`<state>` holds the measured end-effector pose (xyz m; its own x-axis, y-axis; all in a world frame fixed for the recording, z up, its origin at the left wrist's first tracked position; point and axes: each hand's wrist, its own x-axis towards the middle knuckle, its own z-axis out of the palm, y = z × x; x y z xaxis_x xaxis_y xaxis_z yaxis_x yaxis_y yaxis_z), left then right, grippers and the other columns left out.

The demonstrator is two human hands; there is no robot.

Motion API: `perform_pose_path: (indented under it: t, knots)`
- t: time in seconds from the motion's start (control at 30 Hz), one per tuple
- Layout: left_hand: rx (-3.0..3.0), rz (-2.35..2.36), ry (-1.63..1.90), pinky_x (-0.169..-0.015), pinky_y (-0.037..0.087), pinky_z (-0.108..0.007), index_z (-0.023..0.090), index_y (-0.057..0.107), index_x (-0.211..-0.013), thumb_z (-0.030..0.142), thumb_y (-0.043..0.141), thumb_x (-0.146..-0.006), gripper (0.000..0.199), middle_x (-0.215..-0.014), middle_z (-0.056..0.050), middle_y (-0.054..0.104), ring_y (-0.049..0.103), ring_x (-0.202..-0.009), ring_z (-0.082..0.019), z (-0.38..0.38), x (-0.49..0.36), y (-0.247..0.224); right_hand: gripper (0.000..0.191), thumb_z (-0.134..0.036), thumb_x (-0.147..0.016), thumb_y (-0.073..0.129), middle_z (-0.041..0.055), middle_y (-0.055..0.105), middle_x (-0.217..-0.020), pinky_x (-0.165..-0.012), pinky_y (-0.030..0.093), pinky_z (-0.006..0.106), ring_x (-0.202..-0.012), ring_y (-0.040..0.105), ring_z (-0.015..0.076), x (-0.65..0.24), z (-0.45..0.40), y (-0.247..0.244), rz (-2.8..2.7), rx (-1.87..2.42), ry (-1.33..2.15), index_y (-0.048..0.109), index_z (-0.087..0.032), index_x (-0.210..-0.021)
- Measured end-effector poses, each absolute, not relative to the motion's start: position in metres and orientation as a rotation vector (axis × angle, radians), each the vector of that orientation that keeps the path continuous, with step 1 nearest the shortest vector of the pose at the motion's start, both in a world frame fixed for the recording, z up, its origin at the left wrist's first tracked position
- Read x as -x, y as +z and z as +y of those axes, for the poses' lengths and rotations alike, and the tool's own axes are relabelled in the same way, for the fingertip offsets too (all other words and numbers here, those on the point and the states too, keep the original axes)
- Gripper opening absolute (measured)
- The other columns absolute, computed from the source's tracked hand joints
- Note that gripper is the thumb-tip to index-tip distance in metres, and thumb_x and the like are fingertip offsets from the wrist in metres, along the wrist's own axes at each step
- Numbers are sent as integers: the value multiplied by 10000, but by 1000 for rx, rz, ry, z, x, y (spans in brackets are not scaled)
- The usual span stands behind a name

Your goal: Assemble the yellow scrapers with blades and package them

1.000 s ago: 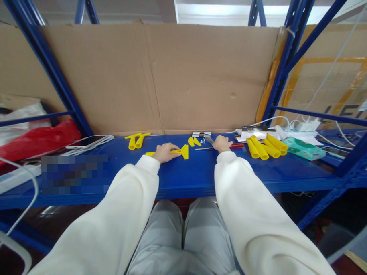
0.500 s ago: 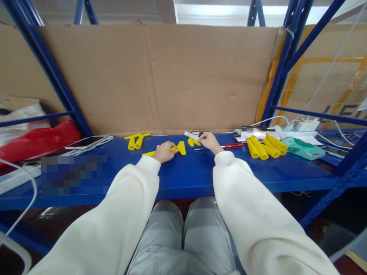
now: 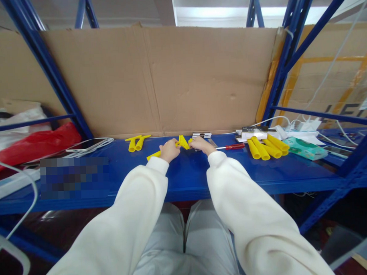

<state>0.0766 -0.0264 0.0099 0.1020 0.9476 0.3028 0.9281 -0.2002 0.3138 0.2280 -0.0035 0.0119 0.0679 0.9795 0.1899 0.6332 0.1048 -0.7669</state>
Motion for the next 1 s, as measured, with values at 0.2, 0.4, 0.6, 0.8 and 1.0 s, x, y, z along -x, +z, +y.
perform_pose_path:
  t: [0.2,0.4,0.6,0.8,1.0]
  knots:
    - [-2291,1985,688,-974,380,-483,206,616,-1162,216,486,-885,306,-1257,-126,666,594,-1195,-301,-30,-80,10,212,-95,-692,569,-23,495,-486,-511,338,227,-522,454,103,-219,-1,18,-1379,1557,562,522,-170,-499]
    - [-2312,1991,645,-989,379,-481,230,636,-1140,234,493,-879,299,-1203,-101,698,596,-1192,-296,-27,-74,5,169,-104,-715,621,-17,534,-510,-495,350,199,-528,467,94,-221,-18,12,-1476,1537,681,597,-147,-554]
    - [-2343,1957,644,-992,392,-466,252,634,-1153,232,516,-880,298,-1216,-79,693,592,-1204,-282,-25,-71,5,133,-135,-737,660,-31,538,-486,-458,311,190,-485,466,83,-221,-24,8,-1545,1577,726,642,-143,-605]
    - [-2378,1894,677,-993,409,-438,266,636,-1157,230,524,-897,285,-1257,-61,679,581,-1222,-265,-25,-71,5,191,-130,-779,637,-36,501,-424,-423,287,188,-436,448,81,-222,-24,8,-1566,1578,758,620,-144,-589]
    - [-2401,1863,687,-984,440,-383,278,534,-1363,217,522,-905,462,-1279,-73,662,588,-1215,-250,-26,-69,6,255,-99,-816,588,-40,479,-391,-420,288,199,-396,427,80,-221,-27,9,-1556,1590,728,584,-148,-566]
